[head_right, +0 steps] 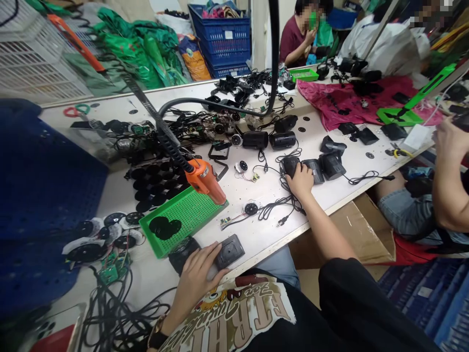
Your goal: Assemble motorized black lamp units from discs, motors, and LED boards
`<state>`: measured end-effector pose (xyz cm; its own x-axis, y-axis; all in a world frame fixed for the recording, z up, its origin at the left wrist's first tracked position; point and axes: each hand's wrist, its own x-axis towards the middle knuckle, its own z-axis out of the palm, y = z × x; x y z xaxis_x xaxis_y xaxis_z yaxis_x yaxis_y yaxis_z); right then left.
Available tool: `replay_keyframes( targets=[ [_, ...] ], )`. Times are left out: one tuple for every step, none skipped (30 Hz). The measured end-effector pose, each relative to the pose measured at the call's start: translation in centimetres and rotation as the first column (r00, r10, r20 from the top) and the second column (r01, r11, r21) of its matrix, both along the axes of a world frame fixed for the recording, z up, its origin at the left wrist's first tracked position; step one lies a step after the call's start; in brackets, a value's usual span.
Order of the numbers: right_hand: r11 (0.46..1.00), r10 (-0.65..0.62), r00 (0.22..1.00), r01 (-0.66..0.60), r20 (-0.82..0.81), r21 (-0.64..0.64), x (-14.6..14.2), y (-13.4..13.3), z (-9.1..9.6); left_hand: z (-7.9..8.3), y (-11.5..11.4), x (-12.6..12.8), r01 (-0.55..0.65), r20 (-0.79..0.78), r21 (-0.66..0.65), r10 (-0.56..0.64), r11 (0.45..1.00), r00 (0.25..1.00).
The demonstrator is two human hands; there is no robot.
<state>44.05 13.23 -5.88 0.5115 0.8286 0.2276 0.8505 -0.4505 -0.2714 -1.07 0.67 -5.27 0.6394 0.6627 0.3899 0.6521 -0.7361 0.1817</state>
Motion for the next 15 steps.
replay_keyframes(
  targets=[
    [1.0,0.007,1.0,-0.007,0.002,-0.012,0.0,0.0,0.0,0.1,0.0,0.0,0.002,-0.012,0.006,-0.002,1.0,1.0],
    [1.0,0.012,1.0,-0.012,0.003,-0.022,0.1,-0.1,0.1,0.1,0.0,-0.1,0.004,-0.023,0.01,-0.003,1.0,1.0],
    [0.999,0.018,1.0,-0.018,0.003,-0.031,0.1,-0.4,0.2,0.3,0.0,-0.1,0.003,-0.029,0.015,-0.003,1.0,1.0],
    [0.999,0.024,1.0,-0.024,0.002,-0.037,0.2,-0.7,0.3,0.5,0.1,-0.2,0.005,-0.031,0.023,-0.004,1.0,1.0],
    [0.999,0.033,0.999,-0.033,0.002,-0.039,0.2,-1.2,0.5,0.8,0.2,-0.3,0.004,-0.025,0.034,-0.003,0.999,1.0],
    [0.998,0.042,0.999,-0.042,0.002,-0.038,0.3,-1.8,0.7,1.2,0.3,-0.4,-0.003,-0.009,0.042,0.003,0.999,1.0],
    [0.998,0.047,0.999,-0.047,0.002,-0.034,0.4,-2.5,0.8,1.6,0.4,-0.4,-0.015,0.018,0.047,0.014,0.999,1.0],
    [0.999,0.044,0.999,-0.044,0.003,-0.026,0.6,-3.2,1.0,2.1,0.6,-0.5,-0.031,0.052,0.044,0.028,0.999,0.998],
    [0.999,0.03,1.0,-0.03,0.004,-0.016,0.9,-4.0,1.2,2.5,0.7,-0.5,-0.047,0.088,0.031,0.044,0.998,0.995],
    [1.0,0.004,1.0,-0.004,0.005,-0.005,1.3,-4.8,1.3,2.9,0.9,-0.5,-0.062,0.121,0.012,0.06,0.998,0.991],
    [1.0,-0.029,1.0,0.029,0.005,0.005,1.7,-5.5,1.4,3.2,1.1,-0.5,-0.072,0.149,-0.006,0.073,0.997,0.986],
    [0.998,-0.065,0.998,0.065,0.003,0.014,2.2,-6.1,1.4,3.5,1.2,-0.5,-0.072,0.167,-0.018,0.074,0.997,0.983],
    [0.995,-0.096,0.995,0.096,0.001,0.02,2.7,-6.5,1.5,3.6,1.4,-0.5,-0.067,0.177,-0.023,0.07,0.997,0.982],
    [0.993,-0.117,0.993,0.117,-0.003,0.024,3.3,-6.9,1.6,3.7,1.5,-0.5,-0.061,0.18,-0.023,0.064,0.998,0.982],
    [0.991,-0.129,0.992,0.129,-0.005,0.028,4.0,-7.0,1.8,3.7,1.6,-0.5,-0.055,0.178,-0.018,0.057,0.998,0.982]
  ],
)
